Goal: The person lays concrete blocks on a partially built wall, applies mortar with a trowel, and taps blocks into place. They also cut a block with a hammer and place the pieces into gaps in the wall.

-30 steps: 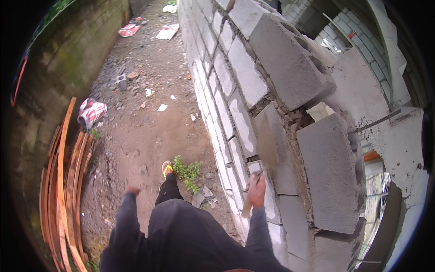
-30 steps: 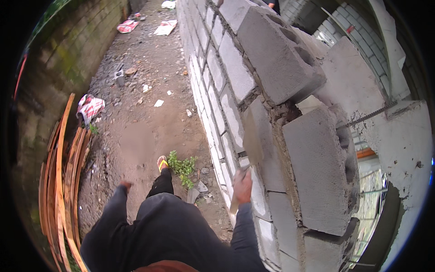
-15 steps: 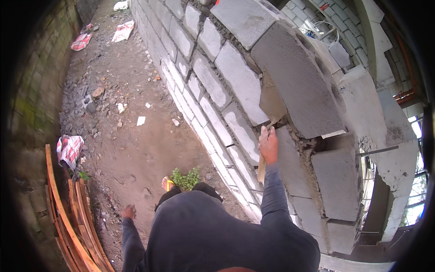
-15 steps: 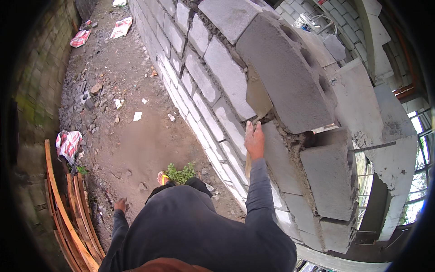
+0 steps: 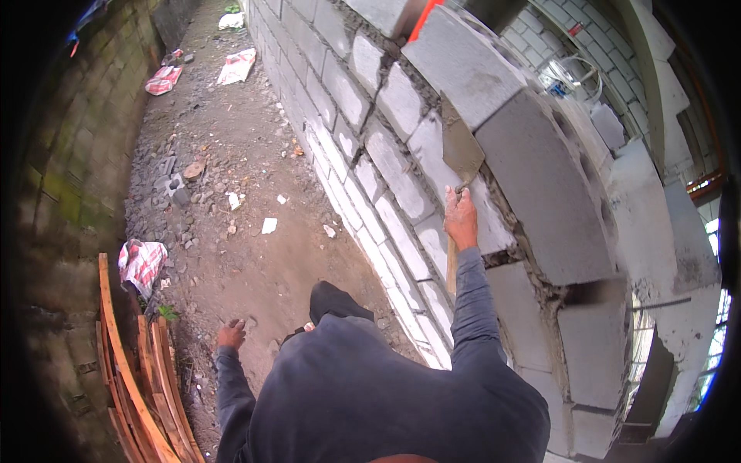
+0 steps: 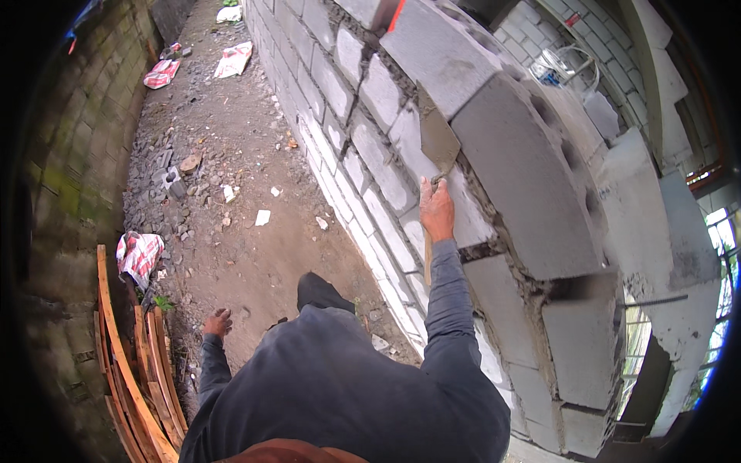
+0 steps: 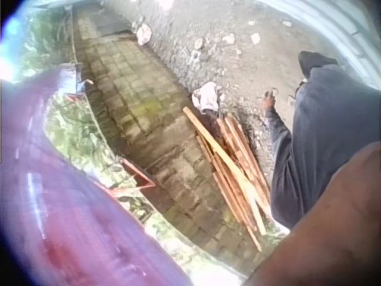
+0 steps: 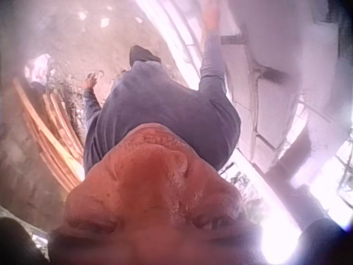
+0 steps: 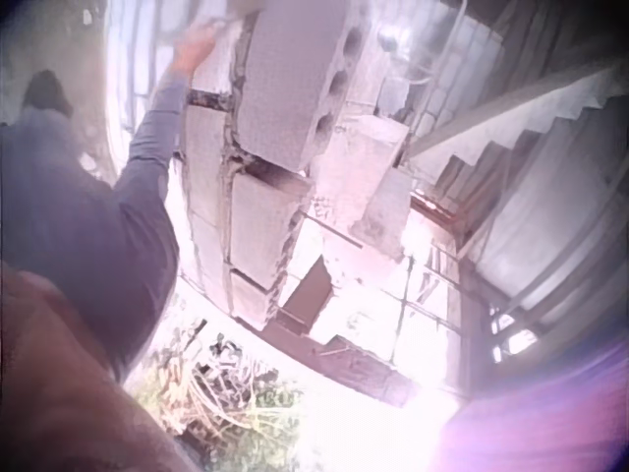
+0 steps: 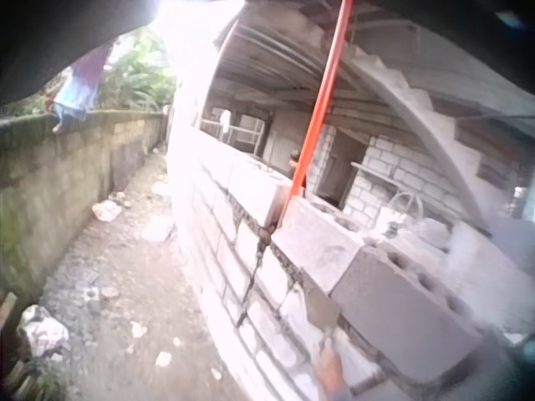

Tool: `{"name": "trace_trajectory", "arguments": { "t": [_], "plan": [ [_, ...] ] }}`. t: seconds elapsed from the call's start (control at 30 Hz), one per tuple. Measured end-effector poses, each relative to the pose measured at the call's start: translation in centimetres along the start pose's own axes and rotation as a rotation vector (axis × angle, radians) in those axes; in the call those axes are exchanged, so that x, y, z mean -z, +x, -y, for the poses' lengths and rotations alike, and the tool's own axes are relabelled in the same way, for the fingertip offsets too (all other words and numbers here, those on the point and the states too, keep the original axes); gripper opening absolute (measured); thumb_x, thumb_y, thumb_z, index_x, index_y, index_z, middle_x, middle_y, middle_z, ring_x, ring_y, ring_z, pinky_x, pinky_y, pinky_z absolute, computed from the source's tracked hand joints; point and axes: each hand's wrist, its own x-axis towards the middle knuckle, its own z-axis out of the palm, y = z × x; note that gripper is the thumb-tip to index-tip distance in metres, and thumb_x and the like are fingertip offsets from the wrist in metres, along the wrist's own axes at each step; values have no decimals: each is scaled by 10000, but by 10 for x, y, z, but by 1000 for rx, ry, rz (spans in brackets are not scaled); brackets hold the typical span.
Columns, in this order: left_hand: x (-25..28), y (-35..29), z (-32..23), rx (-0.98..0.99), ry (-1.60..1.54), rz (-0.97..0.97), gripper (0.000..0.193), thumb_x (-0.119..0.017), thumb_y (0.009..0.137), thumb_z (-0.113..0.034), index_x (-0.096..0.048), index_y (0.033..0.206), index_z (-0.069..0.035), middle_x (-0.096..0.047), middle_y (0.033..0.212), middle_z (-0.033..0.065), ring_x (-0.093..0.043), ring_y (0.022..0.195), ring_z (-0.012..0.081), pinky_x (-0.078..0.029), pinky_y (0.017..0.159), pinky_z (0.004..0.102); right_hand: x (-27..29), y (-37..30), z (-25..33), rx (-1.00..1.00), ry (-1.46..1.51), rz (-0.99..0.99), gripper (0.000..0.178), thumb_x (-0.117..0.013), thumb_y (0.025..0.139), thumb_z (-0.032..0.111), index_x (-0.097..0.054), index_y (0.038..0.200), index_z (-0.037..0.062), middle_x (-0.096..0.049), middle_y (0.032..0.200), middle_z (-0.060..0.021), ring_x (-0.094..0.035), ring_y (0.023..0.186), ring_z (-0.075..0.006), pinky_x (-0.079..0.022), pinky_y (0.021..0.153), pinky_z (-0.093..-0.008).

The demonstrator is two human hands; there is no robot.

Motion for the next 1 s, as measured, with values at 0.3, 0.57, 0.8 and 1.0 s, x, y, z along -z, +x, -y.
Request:
{"name": "trace_trajectory", "arguments": {
  "t": [0.3, 0.57, 0.8, 1.0],
  "plan": [
    [11, 65, -45, 18, -57, -168, 463, -701, 932, -307, -620, 1264, 6, -718, 965, 122, -686, 758, 195, -540, 586, 343, -116, 122, 73, 21, 47, 67, 560, -513, 1015, 489, -562, 1123, -59, -663, 1001, -356, -640, 956, -518, -499, 834, -560],
    [18, 53, -26, 121, -155, -334, 390, -670, 954, -289, -642, 1251, -38, -709, 924, 109, -686, 698, 229, -541, 544, 364, -204, 171, 110, 87, 2, 50, 608, -481, 1022, 513, -540, 1191, -68, -658, 1046, -361, -634, 1009, -520, -500, 858, -549],
    [-9, 59, -35, 398, -175, -357, 358, -656, 966, -288, -650, 1244, -62, -705, 998, 120, -709, 775, 262, -566, 565, 395, -254, 235, 178, 94, 104, -16, 653, -477, 1032, 505, -512, 1232, -116, -638, 1097, -378, -626, 1024, -523, -496, 873, -540],
    [28, 123, -62, 120, 354, -145, 359, -657, 963, -289, -652, 1243, -64, -706, 1041, 119, -720, 850, 269, -571, 589, 397, -323, 314, 201, 62, 188, -7, 665, -486, 1030, 502, -516, 1221, -134, -635, 1106, -380, -623, 1040, -522, -494, 896, -529]
  ]
}}
